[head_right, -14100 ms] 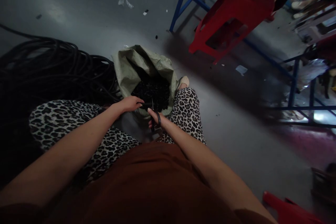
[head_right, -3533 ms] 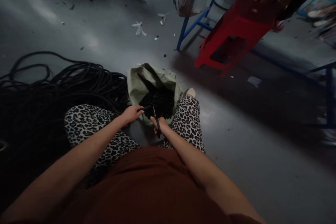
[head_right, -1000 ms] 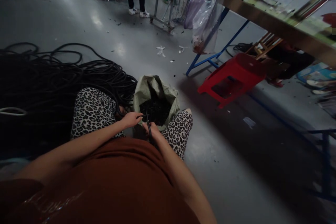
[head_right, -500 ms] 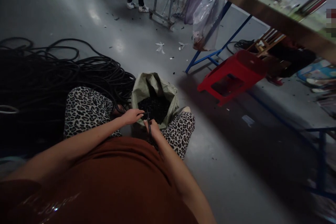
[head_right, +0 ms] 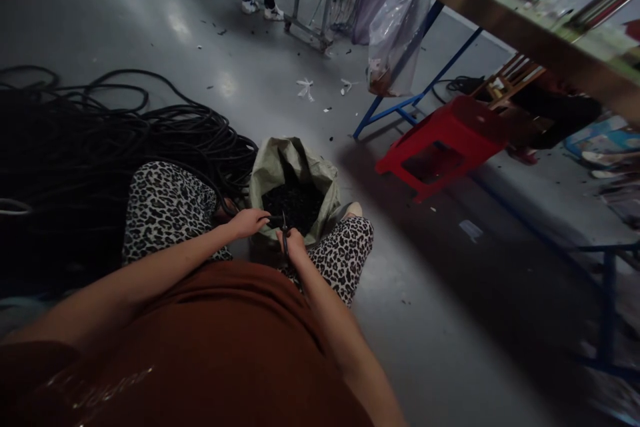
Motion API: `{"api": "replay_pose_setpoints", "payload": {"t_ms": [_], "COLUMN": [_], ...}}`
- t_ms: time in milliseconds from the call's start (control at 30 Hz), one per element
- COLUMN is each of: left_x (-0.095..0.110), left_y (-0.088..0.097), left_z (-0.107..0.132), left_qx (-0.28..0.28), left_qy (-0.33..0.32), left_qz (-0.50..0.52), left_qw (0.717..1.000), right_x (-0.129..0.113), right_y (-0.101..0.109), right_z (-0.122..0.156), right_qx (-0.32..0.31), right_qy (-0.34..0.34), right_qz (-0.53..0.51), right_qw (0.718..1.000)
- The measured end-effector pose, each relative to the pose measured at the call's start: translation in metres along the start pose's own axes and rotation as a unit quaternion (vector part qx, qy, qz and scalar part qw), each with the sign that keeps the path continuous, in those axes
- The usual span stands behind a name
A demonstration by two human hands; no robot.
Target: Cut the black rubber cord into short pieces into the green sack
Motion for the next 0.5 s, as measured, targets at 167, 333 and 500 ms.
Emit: {"api": "replay_pose_setpoints", "payload": {"t_ms": [167,333,500], "left_x": [0.0054,0.0084,0.009], "left_y": [-0.0021,-0.0024,-0.0043], "left_z": [-0.0042,-0.0024,-0.0024], "left_qx": [-0.026,-0.051,-0.056], "left_qy": [0.008,0.018,0.02], "left_qz": [-0.009,-0.036,-0.035], "left_qw": [1.0,0.998,0.998], "right_x": [0.006,0.0066,0.0049], "right_y": [-0.0015,-0.0023,-0.001], "right_z": [-0.0033,-0.0022,0.0032], "right_qx": [-0.002,-0.02,-0.041], "right_qy": [0.0,-0.006,-0.019], "right_qz": [0.019,0.037,-0.005], "right_qw": [1.0,0.999,0.999]}}
Point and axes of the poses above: each hand's wrist, its own z-axis away from the middle knuckle, its own y-axis out of the back of the hand, x = y × z, the point moved 3 cm from there along -z, towards the middle knuckle, and after that the axes turned 3 degrees about -z, right-handed, at the moved point
